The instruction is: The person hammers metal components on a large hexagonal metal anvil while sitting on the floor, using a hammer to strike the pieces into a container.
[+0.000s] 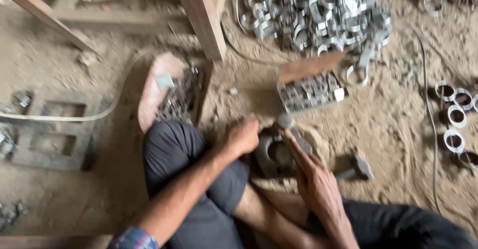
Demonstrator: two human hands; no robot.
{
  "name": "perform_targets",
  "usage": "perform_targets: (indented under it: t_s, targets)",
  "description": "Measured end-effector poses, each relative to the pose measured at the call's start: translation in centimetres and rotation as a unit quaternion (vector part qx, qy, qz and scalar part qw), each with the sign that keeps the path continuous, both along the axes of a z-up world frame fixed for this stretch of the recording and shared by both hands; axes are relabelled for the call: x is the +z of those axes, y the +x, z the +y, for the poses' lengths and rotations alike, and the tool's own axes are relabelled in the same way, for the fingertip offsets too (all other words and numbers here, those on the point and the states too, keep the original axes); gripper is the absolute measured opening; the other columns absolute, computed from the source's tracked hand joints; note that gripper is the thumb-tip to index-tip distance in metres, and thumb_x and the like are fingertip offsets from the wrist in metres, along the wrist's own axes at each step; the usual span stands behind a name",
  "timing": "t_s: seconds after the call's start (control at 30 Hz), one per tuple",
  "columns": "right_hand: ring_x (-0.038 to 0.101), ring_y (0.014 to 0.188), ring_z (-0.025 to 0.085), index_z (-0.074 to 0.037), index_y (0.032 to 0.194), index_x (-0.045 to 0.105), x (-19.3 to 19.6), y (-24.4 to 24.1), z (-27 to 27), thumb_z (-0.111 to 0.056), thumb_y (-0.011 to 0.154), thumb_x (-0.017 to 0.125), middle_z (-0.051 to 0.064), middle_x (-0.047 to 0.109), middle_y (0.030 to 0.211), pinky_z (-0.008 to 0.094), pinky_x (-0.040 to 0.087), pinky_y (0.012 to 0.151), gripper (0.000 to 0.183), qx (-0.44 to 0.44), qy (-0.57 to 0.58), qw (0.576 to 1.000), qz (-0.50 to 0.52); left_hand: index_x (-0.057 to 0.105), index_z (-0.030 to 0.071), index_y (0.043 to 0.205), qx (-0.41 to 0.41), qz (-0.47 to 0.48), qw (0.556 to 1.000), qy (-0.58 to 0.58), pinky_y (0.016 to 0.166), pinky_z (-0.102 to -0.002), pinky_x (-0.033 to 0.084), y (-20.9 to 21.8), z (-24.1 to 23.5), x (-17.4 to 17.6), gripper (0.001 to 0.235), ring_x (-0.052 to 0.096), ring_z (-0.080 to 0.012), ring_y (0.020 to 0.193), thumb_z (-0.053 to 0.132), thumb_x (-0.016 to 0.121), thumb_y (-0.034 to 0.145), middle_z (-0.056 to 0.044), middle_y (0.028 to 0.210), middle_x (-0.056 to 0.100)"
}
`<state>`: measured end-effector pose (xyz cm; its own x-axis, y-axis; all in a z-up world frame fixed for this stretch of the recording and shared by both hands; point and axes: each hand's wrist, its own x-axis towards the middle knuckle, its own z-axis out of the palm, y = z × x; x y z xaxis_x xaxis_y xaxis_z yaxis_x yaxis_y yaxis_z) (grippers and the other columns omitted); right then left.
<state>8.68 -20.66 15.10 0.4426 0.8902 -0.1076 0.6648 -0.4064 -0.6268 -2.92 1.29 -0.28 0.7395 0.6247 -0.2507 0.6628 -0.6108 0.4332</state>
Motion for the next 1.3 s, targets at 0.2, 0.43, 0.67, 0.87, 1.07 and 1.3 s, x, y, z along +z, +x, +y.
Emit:
perform_targets:
  t_s: [0.2,0.43,0.67,0.87,1.07,1.3]
  targets:
    - [0.074,0.084,0.030,-0.014,0.156,0.048,-2.5,1.3,-0.2,-0.004,0.091,0.063,0.025,0.068,0.125,0.041,0.063,0.066,0.068,0.029,0.159,0.985,-0.063,0.047,-0.007,0.140,-0.005,-0.088,0.996,0.012,0.116,-0.051,0.035,0.9,3.3,-0.5,0.057,0.047,-0.0407,0.139,-0.004,0.053,0.083,-0.029,0.146,0.048]
    - [0.068,0.073,0.025,-0.011,0.155,0.047,0.6,0.4,-0.3,-0.007,0.098,0.066,0.019,0.071,0.105,0.039,0.059,0.064,0.061,-0.040,0.154,0.982,-0.104,0.046,-0.006,0.144,0.077,-0.171,0.980,-0.067,0.120,-0.050,0.035,0.2,3.8,4.4,0.052,0.045,-0.0381,0.142,-0.011,0.045,0.092,-0.029,0.151,0.047]
    - [0.075,0.074,0.034,-0.028,0.157,0.040,2.3,-0.5,1.9,-0.014,0.093,0.062,0.020,0.071,0.122,0.047,0.063,0.064,0.069,0.028,-0.045,0.998,-0.045,0.043,-0.005,0.145,0.069,-0.211,0.975,0.001,0.118,-0.048,0.040,0.5,4.3,0.1,0.056,0.045,-0.0387,0.143,-0.010,0.049,0.089,-0.029,0.152,0.045]
    - [0.076,0.082,0.035,-0.025,0.158,0.041,0.6,-0.4,1.1,-0.014,0.095,0.062,0.018,0.068,0.128,0.047,0.061,0.071,0.067,0.010,-0.028,0.999,-0.020,0.047,-0.005,0.140,-0.008,-0.171,0.985,-0.007,0.110,-0.051,0.042,1.5,1.3,2.2,0.073,0.046,-0.0413,0.137,0.008,0.077,0.075,-0.031,0.146,0.046]
    - [0.073,0.090,0.039,-0.016,0.156,0.047,-1.1,0.5,-1.0,-0.009,0.093,0.066,0.026,0.072,0.113,0.048,0.059,0.074,0.067,0.004,0.113,0.993,-0.019,0.061,-0.003,0.119,-0.117,-0.052,0.987,0.101,0.086,-0.051,0.055,2.3,-1.1,4.9,0.072,0.063,-0.0329,0.102,0.040,0.091,0.070,-0.017,0.114,0.063]
    - [0.069,0.065,0.025,-0.015,0.153,0.049,-1.2,1.0,-0.9,-0.013,0.097,0.067,0.019,0.072,0.094,0.040,0.055,0.057,0.060,-0.043,0.090,0.995,-0.029,0.062,-0.001,0.115,-0.111,-0.090,0.985,0.099,0.079,-0.050,0.058,2.1,-0.6,2.7,0.058,0.066,-0.0325,0.094,0.036,0.088,0.079,-0.017,0.106,0.066]
